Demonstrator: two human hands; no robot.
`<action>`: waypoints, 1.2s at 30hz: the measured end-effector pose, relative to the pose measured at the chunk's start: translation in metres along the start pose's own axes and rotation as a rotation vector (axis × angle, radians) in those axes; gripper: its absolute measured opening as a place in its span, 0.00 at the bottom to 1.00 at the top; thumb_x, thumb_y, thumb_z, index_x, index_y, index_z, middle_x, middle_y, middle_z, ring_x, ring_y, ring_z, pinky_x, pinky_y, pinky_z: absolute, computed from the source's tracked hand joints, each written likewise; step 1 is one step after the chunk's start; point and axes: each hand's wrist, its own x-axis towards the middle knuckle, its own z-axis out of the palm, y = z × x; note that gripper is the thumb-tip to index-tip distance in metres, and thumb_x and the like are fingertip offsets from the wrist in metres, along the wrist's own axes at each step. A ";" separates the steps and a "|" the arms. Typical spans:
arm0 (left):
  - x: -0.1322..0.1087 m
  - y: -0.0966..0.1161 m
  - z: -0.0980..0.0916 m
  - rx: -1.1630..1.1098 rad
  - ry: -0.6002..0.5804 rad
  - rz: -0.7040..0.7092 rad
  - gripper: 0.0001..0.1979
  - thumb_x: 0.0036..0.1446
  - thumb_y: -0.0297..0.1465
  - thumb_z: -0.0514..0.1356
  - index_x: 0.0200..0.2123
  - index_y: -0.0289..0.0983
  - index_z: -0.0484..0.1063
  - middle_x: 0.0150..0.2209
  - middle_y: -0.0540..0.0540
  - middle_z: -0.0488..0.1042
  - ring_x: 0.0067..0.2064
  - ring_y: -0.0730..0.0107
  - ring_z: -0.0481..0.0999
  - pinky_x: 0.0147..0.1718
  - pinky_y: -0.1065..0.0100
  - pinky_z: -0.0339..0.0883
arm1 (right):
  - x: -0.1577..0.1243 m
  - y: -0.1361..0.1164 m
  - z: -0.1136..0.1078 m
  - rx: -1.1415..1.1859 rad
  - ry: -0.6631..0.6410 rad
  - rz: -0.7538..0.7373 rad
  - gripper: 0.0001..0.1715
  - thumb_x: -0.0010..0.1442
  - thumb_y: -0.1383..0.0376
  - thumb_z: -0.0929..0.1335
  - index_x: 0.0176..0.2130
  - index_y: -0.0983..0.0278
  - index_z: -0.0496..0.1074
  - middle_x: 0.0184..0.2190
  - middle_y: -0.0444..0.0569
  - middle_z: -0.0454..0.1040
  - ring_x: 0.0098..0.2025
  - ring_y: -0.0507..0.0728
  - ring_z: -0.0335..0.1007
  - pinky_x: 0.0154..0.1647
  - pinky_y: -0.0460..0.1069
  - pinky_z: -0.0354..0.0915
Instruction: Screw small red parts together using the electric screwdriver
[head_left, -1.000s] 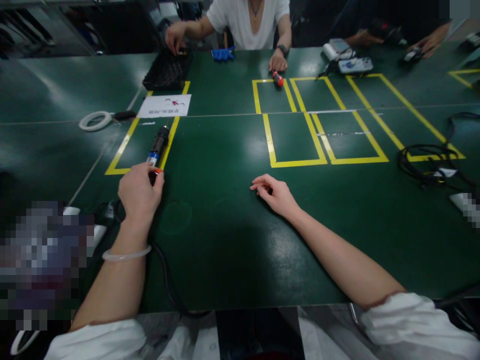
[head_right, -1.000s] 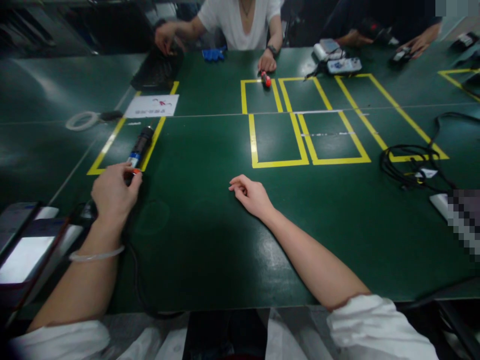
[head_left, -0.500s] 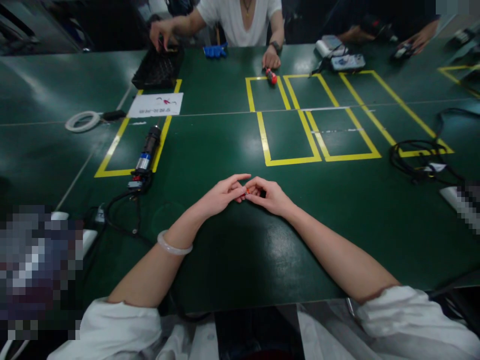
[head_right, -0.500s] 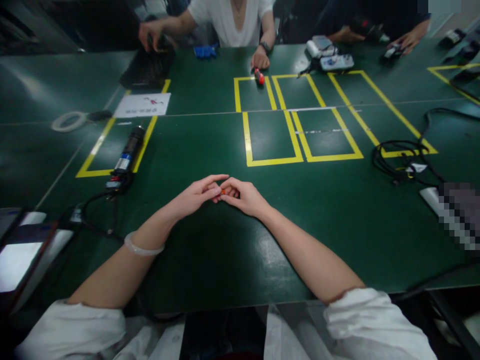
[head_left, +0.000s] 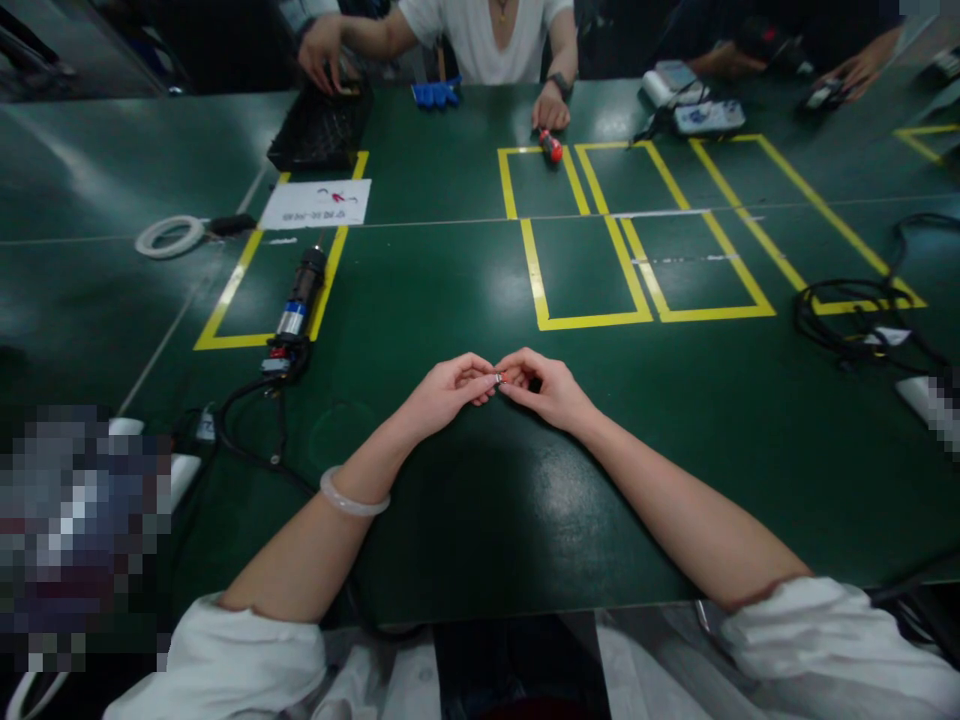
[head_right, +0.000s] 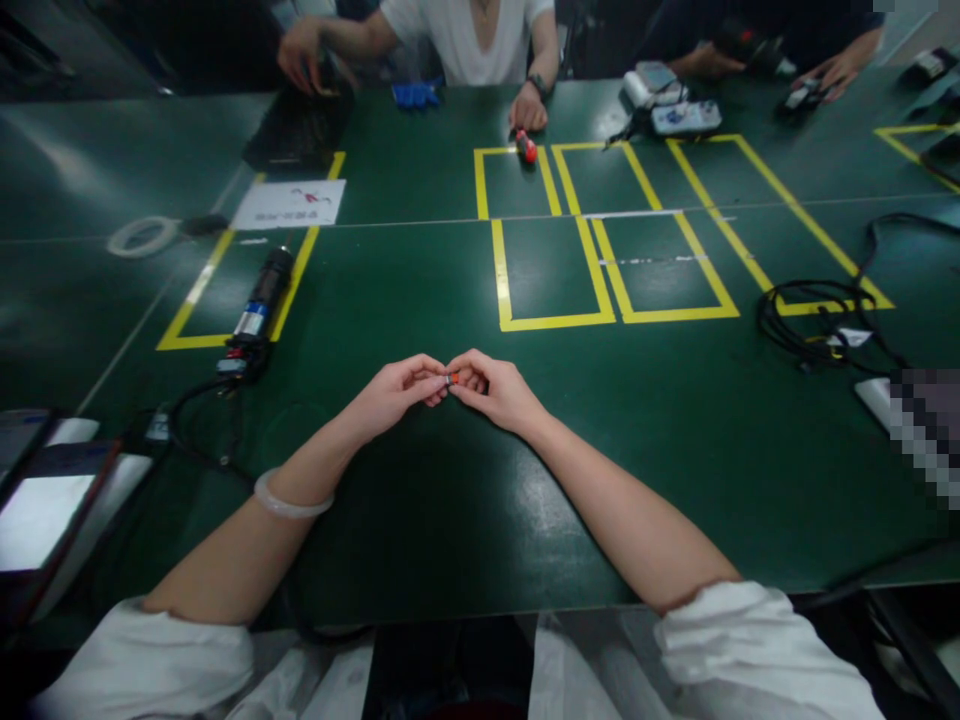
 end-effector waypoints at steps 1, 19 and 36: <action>-0.001 0.001 0.001 0.004 0.008 0.006 0.17 0.56 0.41 0.64 0.41 0.34 0.70 0.34 0.46 0.74 0.34 0.72 0.73 0.38 0.66 0.69 | 0.000 0.000 0.000 0.011 0.003 0.005 0.13 0.61 0.60 0.70 0.45 0.62 0.72 0.32 0.44 0.75 0.31 0.51 0.69 0.32 0.46 0.65; -0.001 -0.004 0.002 0.073 0.076 0.100 0.14 0.53 0.36 0.66 0.40 0.35 0.70 0.39 0.45 0.73 0.40 0.69 0.73 0.38 0.68 0.67 | 0.002 -0.003 0.000 -0.166 0.051 -0.080 0.08 0.59 0.65 0.71 0.40 0.62 0.71 0.36 0.46 0.75 0.35 0.53 0.72 0.37 0.49 0.66; -0.020 0.016 -0.050 0.409 0.185 0.112 0.21 0.56 0.41 0.63 0.50 0.36 0.70 0.50 0.40 0.74 0.50 0.61 0.75 0.51 0.60 0.68 | 0.004 0.001 -0.002 -0.098 0.062 0.010 0.07 0.58 0.64 0.71 0.39 0.63 0.72 0.30 0.44 0.74 0.30 0.51 0.70 0.34 0.48 0.65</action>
